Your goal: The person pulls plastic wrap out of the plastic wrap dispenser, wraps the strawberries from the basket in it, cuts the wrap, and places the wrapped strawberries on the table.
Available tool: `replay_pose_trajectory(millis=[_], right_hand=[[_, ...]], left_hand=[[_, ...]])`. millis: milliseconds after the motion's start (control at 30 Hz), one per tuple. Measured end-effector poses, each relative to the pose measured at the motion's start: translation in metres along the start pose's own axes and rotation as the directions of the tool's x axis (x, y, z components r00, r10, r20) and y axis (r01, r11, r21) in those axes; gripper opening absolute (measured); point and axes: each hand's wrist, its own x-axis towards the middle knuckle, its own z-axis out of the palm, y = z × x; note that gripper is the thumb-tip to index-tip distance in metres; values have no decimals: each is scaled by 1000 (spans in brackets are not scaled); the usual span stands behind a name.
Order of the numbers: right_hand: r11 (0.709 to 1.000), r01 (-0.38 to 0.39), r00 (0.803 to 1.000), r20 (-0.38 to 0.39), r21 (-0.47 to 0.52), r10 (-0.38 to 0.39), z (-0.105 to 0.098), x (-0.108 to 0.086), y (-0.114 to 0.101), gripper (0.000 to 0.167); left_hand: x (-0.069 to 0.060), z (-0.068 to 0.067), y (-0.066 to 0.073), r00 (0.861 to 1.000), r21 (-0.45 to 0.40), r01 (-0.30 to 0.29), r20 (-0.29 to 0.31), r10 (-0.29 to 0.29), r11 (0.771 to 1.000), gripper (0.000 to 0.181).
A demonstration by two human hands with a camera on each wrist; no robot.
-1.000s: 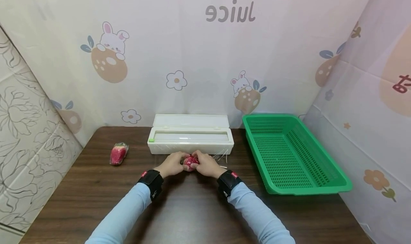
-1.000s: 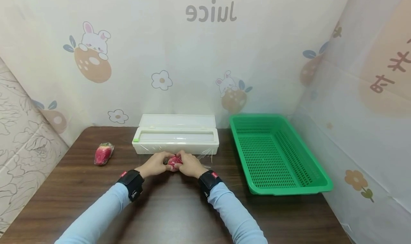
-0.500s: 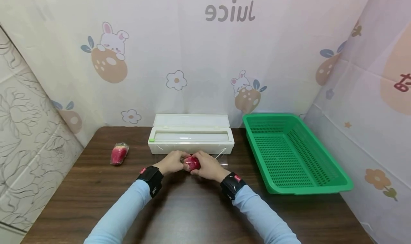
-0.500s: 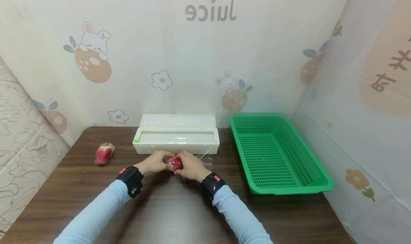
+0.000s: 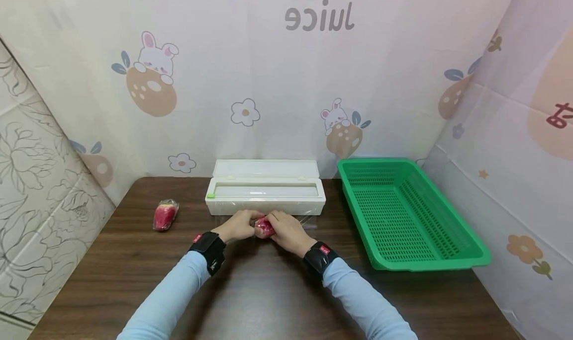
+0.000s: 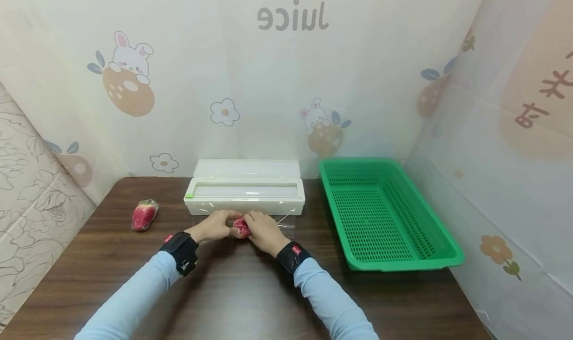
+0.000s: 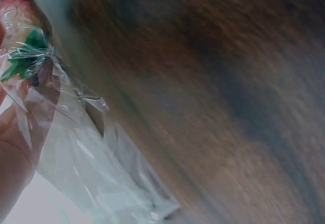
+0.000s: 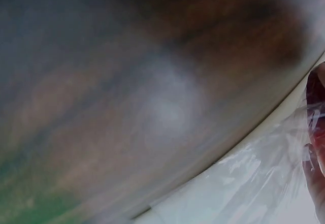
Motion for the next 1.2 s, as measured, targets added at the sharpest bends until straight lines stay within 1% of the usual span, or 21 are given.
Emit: replay_pose_trajectory(millis=[67,133,233,333,400,467,567,667,767,833,933,1067,1200], right_hand=[[1000,3,1000,0,-15,-3,0,0,0,41],[1000,4,1000,7,-26,-4,0,0,1,41],[1000,-2,1000,10,-26,2,-1,0,1,41],[1000,-20,1000,1,-17,20,-2,0,1,41],[999,-37,999,-3,0,37,-2,0,2,41],[998,-58,998,6,20,58,-1,-1,2,41],[995,-87,996,29,52,85,-1,-1,2,40],[992,-103,994,38,76,100,0,-1,2,39],[991,-104,994,32,89,101,1,-1,2,39],[990,-101,995,25,97,99,2,-1,3,39],[986,-120,992,42,115,116,4,1,4,40],[975,-165,985,80,151,154,4,2,5,42],[969,-178,982,88,171,165,4,3,7,42]], left_hand=[[-1,1,0,1000,-16,1,-8,-1,1000,45],[-2,2,-1,1000,2,-9,-14,9,1000,45],[-4,2,-1,999,85,-42,-21,44,995,47],[-7,2,-1,994,200,-76,-56,88,977,52],[-9,2,1,988,244,-93,-97,120,965,54],[-10,2,1,978,270,-126,-126,165,954,54],[-12,5,1,964,280,-184,-135,228,942,52],[-12,9,-1,958,282,-212,-131,257,936,53],[-10,12,-4,953,280,-215,-150,264,935,52],[-8,15,-6,951,281,-205,-170,259,938,50],[-5,17,-9,949,274,-186,-200,245,943,47],[-3,19,-9,952,255,-161,-216,218,954,44],[-1,19,-7,960,237,-134,-209,185,962,43]])
